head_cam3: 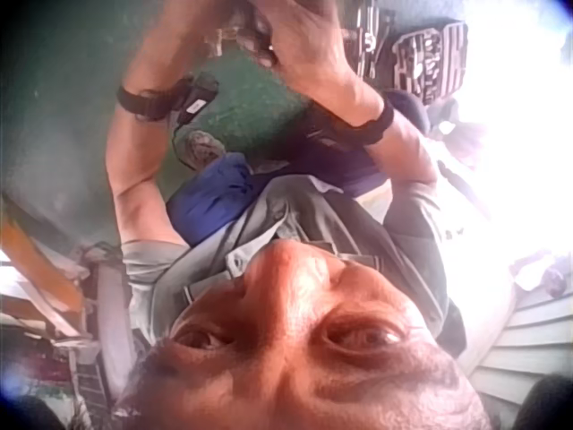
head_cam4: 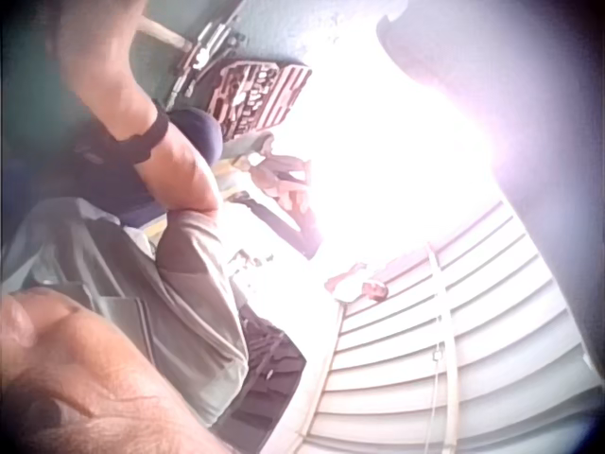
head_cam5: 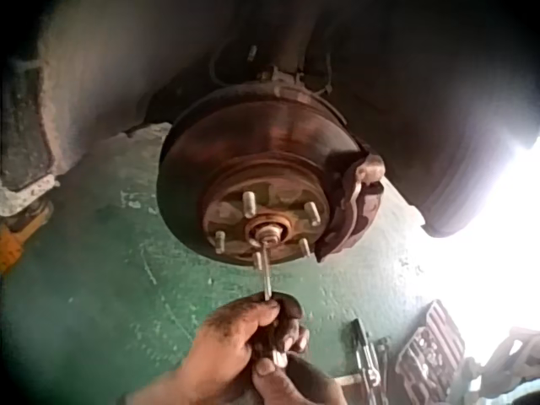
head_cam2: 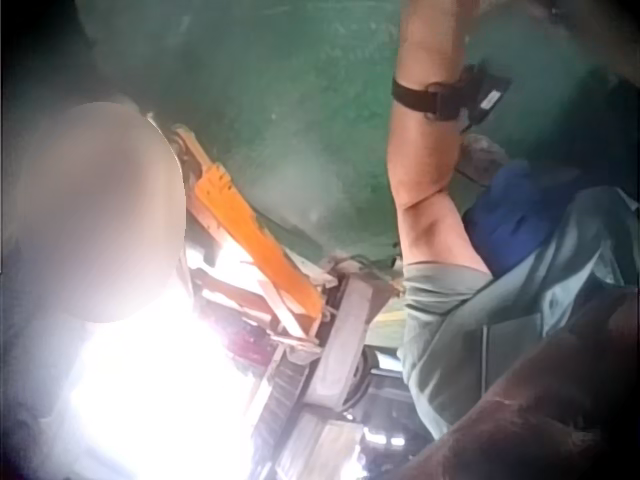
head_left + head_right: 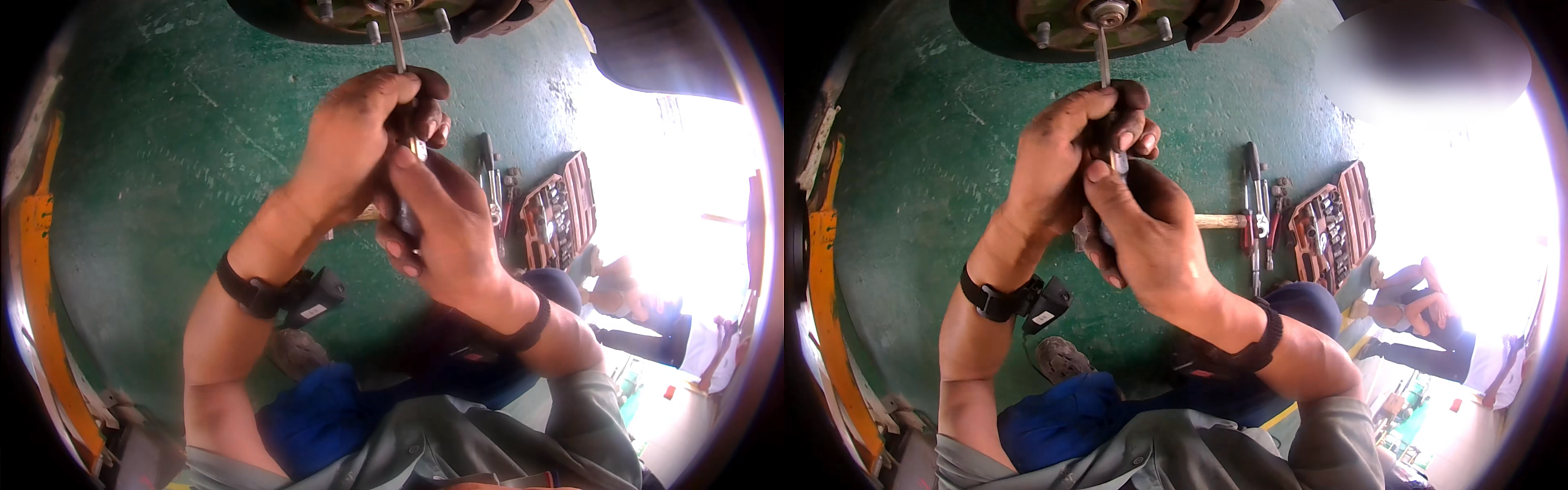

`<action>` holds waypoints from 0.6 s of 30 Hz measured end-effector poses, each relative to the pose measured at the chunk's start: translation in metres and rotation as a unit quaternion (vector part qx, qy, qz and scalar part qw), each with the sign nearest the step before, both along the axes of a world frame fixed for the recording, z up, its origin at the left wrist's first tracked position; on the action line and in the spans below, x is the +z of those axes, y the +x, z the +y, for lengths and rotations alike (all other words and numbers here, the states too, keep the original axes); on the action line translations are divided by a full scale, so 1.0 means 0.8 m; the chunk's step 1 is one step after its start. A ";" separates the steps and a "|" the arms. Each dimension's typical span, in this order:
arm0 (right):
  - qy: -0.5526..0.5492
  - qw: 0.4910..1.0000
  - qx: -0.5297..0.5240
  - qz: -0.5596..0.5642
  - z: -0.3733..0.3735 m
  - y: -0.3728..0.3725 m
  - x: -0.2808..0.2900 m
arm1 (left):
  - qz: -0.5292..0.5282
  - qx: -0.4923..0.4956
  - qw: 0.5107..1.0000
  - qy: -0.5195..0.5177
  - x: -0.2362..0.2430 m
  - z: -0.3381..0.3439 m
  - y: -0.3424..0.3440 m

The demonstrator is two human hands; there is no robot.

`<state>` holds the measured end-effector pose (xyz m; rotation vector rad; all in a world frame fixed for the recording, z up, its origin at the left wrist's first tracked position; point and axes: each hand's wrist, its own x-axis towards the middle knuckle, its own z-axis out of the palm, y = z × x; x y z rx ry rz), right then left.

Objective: The person removes a brake caliper from a car wheel hub using a powered impact driver, handles the caliper to clear the rotor, and uses a hammer and a punch tool to tap at the hub assembly.

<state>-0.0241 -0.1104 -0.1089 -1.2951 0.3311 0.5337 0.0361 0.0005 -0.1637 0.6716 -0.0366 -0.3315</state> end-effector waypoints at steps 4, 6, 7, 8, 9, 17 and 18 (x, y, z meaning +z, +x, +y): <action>-0.079 0.996 0.035 -0.032 0.015 0.007 0.000 | -0.010 -0.031 0.998 -0.046 -0.007 0.004 0.005; -0.110 0.993 0.048 -0.020 0.002 0.016 -0.003 | 0.025 -0.042 0.999 0.014 -0.009 0.001 0.000; -0.143 0.988 0.061 -0.010 -0.010 0.021 -0.004 | 0.010 -0.039 0.994 0.097 -0.009 -0.007 -0.007; -0.141 0.987 0.077 0.005 -0.031 0.026 -0.002 | 0.009 -0.007 0.998 0.063 -0.007 -0.022 -0.019; -0.177 0.979 0.104 0.009 -0.037 0.032 0.012 | 0.010 0.021 0.999 0.027 -0.005 -0.039 -0.025; -0.244 0.956 0.147 -0.070 -0.059 0.041 0.020 | 0.022 0.121 0.989 0.087 0.008 -0.071 -0.021; -0.241 0.954 0.167 -0.061 -0.064 0.045 0.020 | 0.024 0.121 0.988 0.087 0.007 -0.074 -0.019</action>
